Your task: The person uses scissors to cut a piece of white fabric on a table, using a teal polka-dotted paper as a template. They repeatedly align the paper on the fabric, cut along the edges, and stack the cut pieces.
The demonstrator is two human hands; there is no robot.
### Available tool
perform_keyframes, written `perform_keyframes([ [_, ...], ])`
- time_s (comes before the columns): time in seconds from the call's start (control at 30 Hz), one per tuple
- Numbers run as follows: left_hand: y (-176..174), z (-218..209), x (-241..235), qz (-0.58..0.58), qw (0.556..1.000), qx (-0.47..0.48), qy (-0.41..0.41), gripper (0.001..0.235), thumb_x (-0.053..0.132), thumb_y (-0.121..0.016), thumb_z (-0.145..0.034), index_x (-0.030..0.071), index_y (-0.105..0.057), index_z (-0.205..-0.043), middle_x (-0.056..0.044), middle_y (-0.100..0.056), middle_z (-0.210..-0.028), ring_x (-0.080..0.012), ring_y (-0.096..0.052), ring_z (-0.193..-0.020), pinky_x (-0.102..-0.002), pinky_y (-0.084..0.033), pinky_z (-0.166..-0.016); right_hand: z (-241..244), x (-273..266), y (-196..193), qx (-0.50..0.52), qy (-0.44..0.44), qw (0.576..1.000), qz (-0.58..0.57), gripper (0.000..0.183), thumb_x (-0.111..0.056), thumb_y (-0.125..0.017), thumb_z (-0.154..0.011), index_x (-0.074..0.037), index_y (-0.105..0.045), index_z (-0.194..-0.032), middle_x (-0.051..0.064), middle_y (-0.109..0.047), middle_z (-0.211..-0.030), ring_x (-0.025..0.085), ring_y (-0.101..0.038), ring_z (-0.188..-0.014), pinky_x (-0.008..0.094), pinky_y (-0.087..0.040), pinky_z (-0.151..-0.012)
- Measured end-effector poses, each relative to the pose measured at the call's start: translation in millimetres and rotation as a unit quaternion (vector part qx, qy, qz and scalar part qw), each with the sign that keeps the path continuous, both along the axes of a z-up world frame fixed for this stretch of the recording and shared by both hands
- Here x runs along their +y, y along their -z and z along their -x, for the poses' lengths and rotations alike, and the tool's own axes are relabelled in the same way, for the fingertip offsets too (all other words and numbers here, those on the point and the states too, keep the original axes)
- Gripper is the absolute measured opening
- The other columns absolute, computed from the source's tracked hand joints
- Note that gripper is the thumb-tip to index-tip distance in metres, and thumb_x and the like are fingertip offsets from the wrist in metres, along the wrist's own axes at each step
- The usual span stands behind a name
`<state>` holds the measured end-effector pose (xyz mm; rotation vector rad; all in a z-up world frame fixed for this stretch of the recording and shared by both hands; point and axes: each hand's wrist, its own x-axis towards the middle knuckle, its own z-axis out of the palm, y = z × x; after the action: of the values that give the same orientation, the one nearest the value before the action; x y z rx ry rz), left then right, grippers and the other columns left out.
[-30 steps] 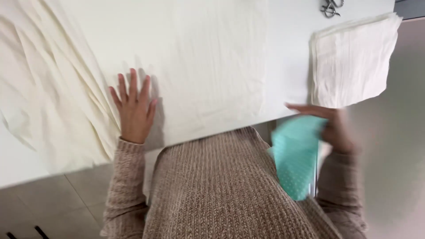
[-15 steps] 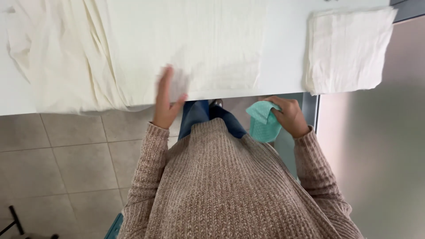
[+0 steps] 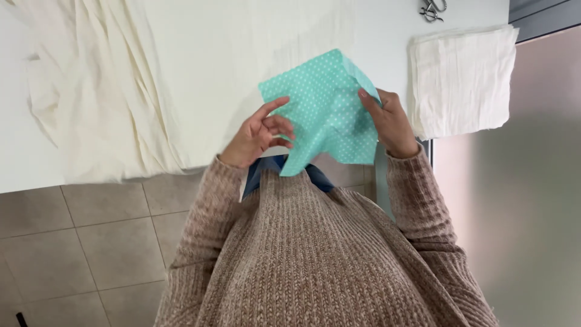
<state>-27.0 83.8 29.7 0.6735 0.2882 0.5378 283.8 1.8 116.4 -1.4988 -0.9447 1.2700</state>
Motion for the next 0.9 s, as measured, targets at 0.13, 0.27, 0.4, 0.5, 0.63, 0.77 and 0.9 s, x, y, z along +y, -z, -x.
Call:
perform_keyframes([
  [0.13, 31, -19, 16, 0.023, 0.981, 0.182, -0.056, 0.069, 0.042, -0.069, -0.099, 0.004, -0.04, -0.149, -0.018, -0.059, -0.137, -0.0321, -0.064, -0.123, -0.047, -0.06, -0.099, 20, 21, -1, 0.003, -0.013, 1.0, 0.014, 0.026, -0.02, -0.06, -0.109, -0.01, -0.069, -0.087, -0.004, -0.061, -0.074, 0.004, -0.051, -0.069, 0.022, -0.047, -0.069],
  [0.27, 25, -39, -4, 0.103, 0.971, 0.183, -0.113, 0.08, 0.061, -0.064, -0.094, 0.012, -0.037, -0.151, -0.012, -0.049, -0.146, -0.0295, -0.052, -0.132, -0.044, -0.046, -0.111, 37, 36, -9, -0.009, -0.108, 0.994, -0.023, 0.017, -0.011, -0.059, -0.1, -0.004, -0.071, -0.109, 0.003, -0.065, -0.086, 0.013, -0.055, -0.078, 0.032, -0.051, -0.073],
  [0.4, 2, -50, -31, 0.215, 0.976, 0.018, -0.022, 0.105, 0.088, -0.03, -0.089, 0.011, -0.031, -0.16, -0.015, -0.039, -0.159, -0.03, -0.041, -0.146, -0.047, -0.037, -0.121, 57, 55, -23, 0.049, -0.149, 0.986, -0.053, 0.029, -0.005, -0.058, -0.099, -0.005, -0.07, -0.125, -0.001, -0.065, -0.085, 0.008, -0.055, -0.071, 0.029, -0.055, -0.07],
  [0.5, -59, -55, -13, 0.299, 0.946, 0.042, -0.114, 0.054, 0.065, -0.055, -0.095, 0.014, -0.072, -0.104, -0.007, -0.074, -0.095, -0.0197, -0.075, -0.091, -0.034, -0.064, -0.087, 38, 47, -46, 0.022, -0.081, 0.996, -0.019, 0.01, -0.013, -0.061, -0.102, -0.009, -0.069, -0.103, -0.006, -0.054, -0.072, 0.004, -0.053, -0.065, 0.022, -0.047, -0.061],
  [0.63, 28, 0, 33, 0.124, 0.939, 0.27, -0.176, 0.044, 0.02, -0.088, -0.081, 0.019, -0.045, -0.075, 0.005, -0.055, -0.065, -0.0101, -0.059, -0.058, -0.023, -0.05, -0.055, -2, 45, 6, -0.049, -0.063, 0.996, 0.043, 0.026, -0.023, -0.061, -0.109, -0.006, -0.063, -0.089, -0.001, -0.055, -0.066, 0.007, -0.052, -0.058, 0.023, -0.044, -0.056],
  [0.77, 3, 2, 62, -0.059, 0.927, 0.326, -0.174, 0.036, 0.018, -0.091, -0.08, 0.015, -0.069, -0.109, 0.004, -0.072, -0.089, -0.0071, -0.071, -0.078, -0.023, -0.061, -0.07, -15, 43, 93, -0.127, -0.048, 0.987, 0.082, 0.03, -0.029, -0.065, -0.108, -0.004, -0.064, -0.092, 0.006, -0.06, -0.066, 0.015, -0.057, -0.061, 0.032, -0.046, -0.055],
  [0.9, 29, 9, 70, -0.243, 0.858, 0.425, -0.155, 0.038, 0.03, -0.084, -0.091, 0.023, -0.067, -0.124, 0.002, -0.076, -0.105, -0.0092, -0.072, -0.095, -0.027, -0.061, -0.083, -16, 48, 138, -0.199, -0.024, 0.978, 0.058, 0.027, -0.027, -0.074, -0.104, -0.002, -0.065, -0.099, 0.012, -0.063, -0.069, 0.016, -0.056, -0.065, 0.038, -0.048, -0.058],
])
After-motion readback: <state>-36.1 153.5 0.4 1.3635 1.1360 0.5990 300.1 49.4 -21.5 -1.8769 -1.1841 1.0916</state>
